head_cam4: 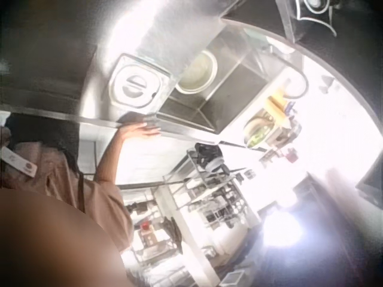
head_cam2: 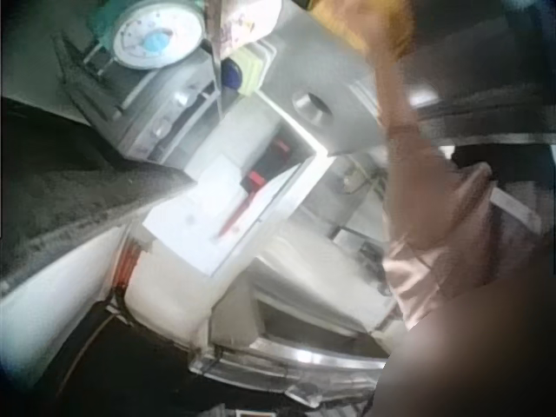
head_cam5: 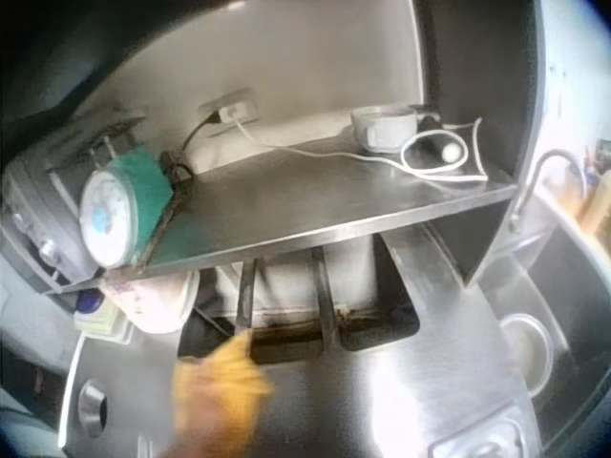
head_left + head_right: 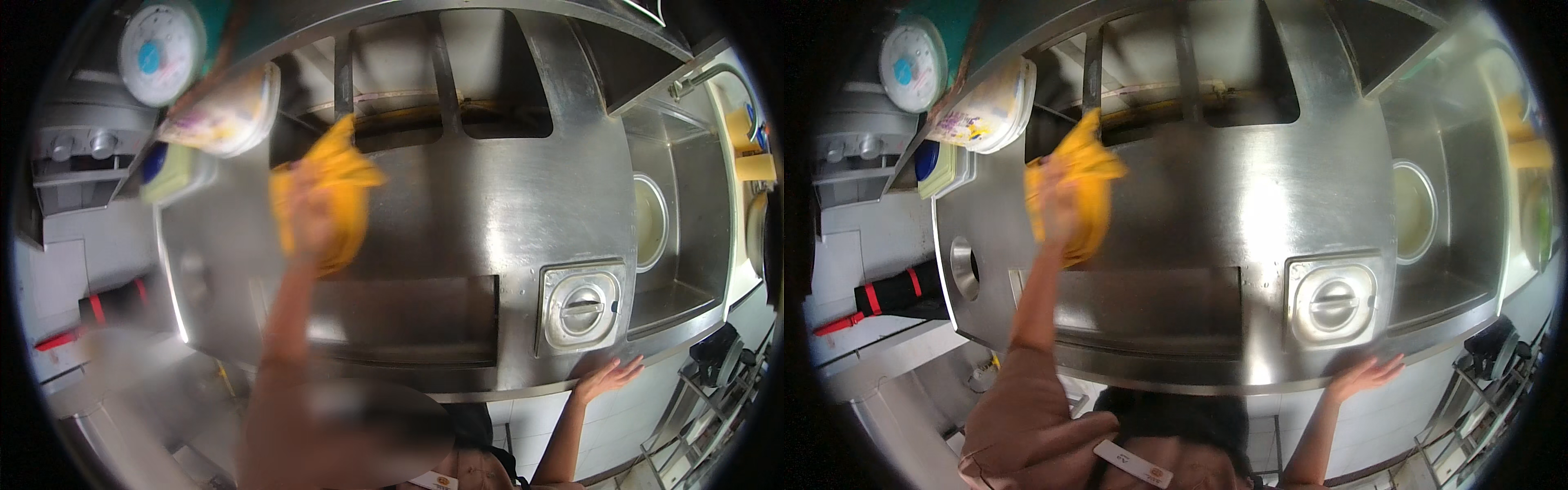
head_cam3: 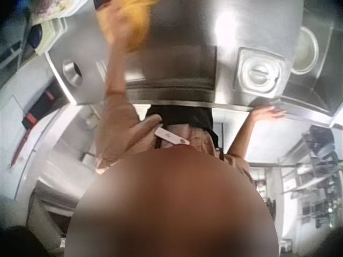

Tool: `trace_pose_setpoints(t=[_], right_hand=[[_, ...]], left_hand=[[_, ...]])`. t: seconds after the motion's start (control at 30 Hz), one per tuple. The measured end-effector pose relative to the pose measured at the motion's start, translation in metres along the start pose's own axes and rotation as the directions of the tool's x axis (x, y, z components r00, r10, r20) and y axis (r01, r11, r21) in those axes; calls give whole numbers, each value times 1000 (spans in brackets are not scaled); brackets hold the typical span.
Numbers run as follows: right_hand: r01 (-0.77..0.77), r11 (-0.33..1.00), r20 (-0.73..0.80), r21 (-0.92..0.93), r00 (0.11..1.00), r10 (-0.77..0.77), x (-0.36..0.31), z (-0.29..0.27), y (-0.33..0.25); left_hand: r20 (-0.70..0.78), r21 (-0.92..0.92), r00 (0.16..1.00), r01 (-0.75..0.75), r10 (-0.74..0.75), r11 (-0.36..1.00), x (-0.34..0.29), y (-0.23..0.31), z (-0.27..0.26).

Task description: The person arranges individually wrapped food items into a metal tray, places the tray into a refrigerator, then wipes the stainless steel countertop and sink area with a yellow cloth. The person rinses the cloth and continues wiping the surfaces.

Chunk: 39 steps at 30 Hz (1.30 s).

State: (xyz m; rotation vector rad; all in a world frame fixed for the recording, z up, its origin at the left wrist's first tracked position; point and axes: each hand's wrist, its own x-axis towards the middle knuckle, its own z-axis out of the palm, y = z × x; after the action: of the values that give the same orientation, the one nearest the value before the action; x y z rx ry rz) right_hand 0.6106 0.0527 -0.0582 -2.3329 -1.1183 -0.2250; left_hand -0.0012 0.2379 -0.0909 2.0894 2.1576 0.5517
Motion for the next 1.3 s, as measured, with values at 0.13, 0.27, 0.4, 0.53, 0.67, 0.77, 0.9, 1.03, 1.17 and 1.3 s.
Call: trace_pose_setpoints(t=[0.13, 0.27, 0.4, 0.53, 0.67, 0.77, 0.9, 1.03, 1.17, 1.3], right_hand=[[38, 997, 44, -64, 998, -35, -2, -1, -3], [34, 995, 53, -96, 998, -29, -2, -3, -3], [1, 997, 33, -78, 999, 2, -1, -2, -5], [-60, 997, 28, -47, 998, 61, 1, -2, -8], [-60, 994, 30, -88, 998, 63, 1, -3, -9], [-40, 996, 31, -82, 999, 42, 0, -2, -8], [-15, 993, 35, -117, 999, 20, 0, -2, -4], [-16, 992, 31, -128, 999, 21, 0, -1, -3], [-38, 992, 36, -120, 998, 43, 0, -2, -5], [-33, 991, 56, -126, 998, 40, 0, -4, -7]], left_hand=[[-250, 286, 667, 743, -702, 605, -2, -134, -61], [-251, 311, 793, 609, -555, 730, -23, 4, -22], [200, 441, 924, 213, -327, 872, -36, 129, 4], [83, 235, 983, 140, -164, 962, 118, 75, 36], [92, 65, 965, 240, -246, 969, 302, 34, 58], [263, 722, 965, -209, 18, 660, 319, 45, 49], [-55, -30, 993, 105, -107, 994, 156, 66, 35], [-26, -39, 999, -28, 27, 999, 18, 95, -20], [440, -158, 718, -530, 540, 833, -43, 167, -61], [615, 22, 695, -488, 373, 873, 36, 206, 1]])
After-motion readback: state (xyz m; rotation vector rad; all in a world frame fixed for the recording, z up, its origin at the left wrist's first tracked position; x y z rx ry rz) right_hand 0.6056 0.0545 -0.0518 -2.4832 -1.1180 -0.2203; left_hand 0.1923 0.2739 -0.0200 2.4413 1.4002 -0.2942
